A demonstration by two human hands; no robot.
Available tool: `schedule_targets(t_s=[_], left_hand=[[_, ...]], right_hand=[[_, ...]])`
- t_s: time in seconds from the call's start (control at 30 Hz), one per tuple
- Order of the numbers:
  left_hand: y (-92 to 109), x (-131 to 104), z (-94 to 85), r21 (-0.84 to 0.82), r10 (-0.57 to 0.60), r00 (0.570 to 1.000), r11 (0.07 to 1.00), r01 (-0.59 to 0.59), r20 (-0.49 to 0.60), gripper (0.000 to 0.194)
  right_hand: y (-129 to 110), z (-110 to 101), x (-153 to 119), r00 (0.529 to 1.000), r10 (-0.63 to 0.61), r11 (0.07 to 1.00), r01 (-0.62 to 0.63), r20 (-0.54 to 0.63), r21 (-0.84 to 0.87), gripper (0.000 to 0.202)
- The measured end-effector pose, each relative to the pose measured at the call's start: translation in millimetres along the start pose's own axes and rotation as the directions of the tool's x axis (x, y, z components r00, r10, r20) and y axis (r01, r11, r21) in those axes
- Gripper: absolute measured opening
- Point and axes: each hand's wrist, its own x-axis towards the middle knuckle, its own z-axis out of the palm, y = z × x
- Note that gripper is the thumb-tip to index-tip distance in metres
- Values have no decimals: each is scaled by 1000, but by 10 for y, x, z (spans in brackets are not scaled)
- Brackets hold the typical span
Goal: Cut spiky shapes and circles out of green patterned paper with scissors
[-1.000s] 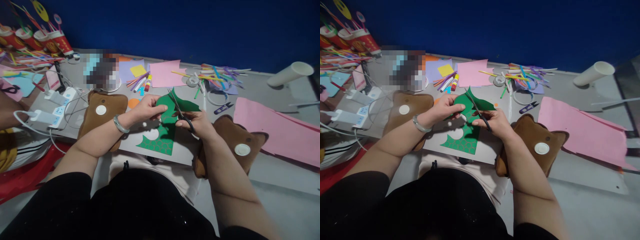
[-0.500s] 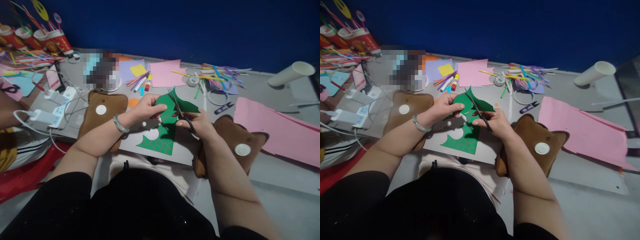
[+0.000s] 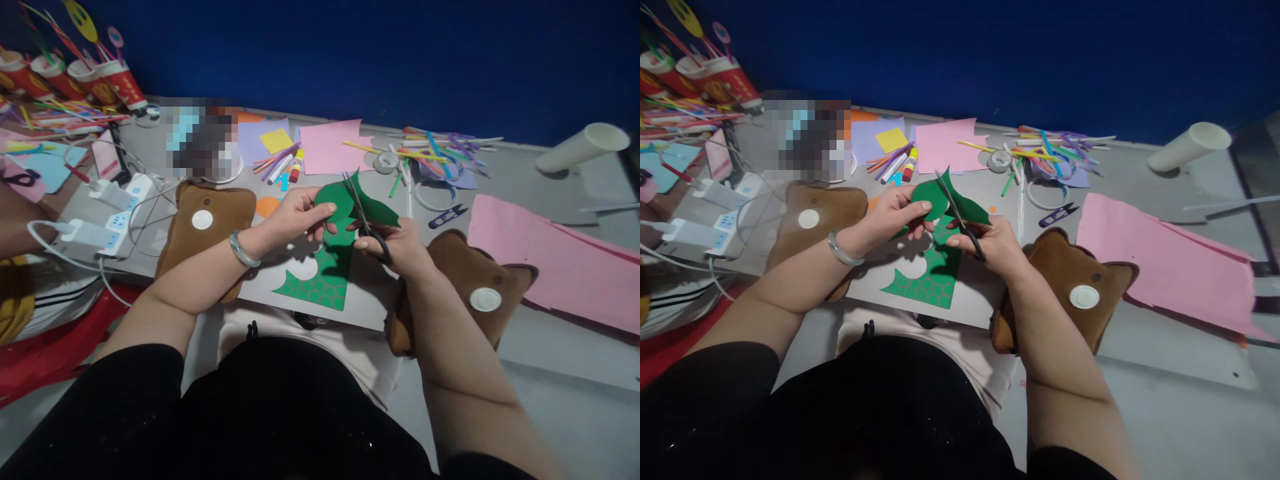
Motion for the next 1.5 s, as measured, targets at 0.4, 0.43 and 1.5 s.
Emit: schedule_targets(t_s=[0.4, 0.43, 1.5], left_hand=[[-52, 6, -26, 6, 10, 999, 1000, -10, 53, 60], [-54, 7, -29, 11, 5, 998, 1000, -6, 56, 59], [4, 5, -42, 3, 28, 995, 1000, -28, 91, 62]], right_hand=[[51, 30, 44, 1000, -16, 1000, 16, -20, 23, 67], [50, 28, 49, 999, -24, 1000, 24, -25, 18, 70], [32, 1, 17, 1000, -12, 999, 12, 0, -43, 69]])
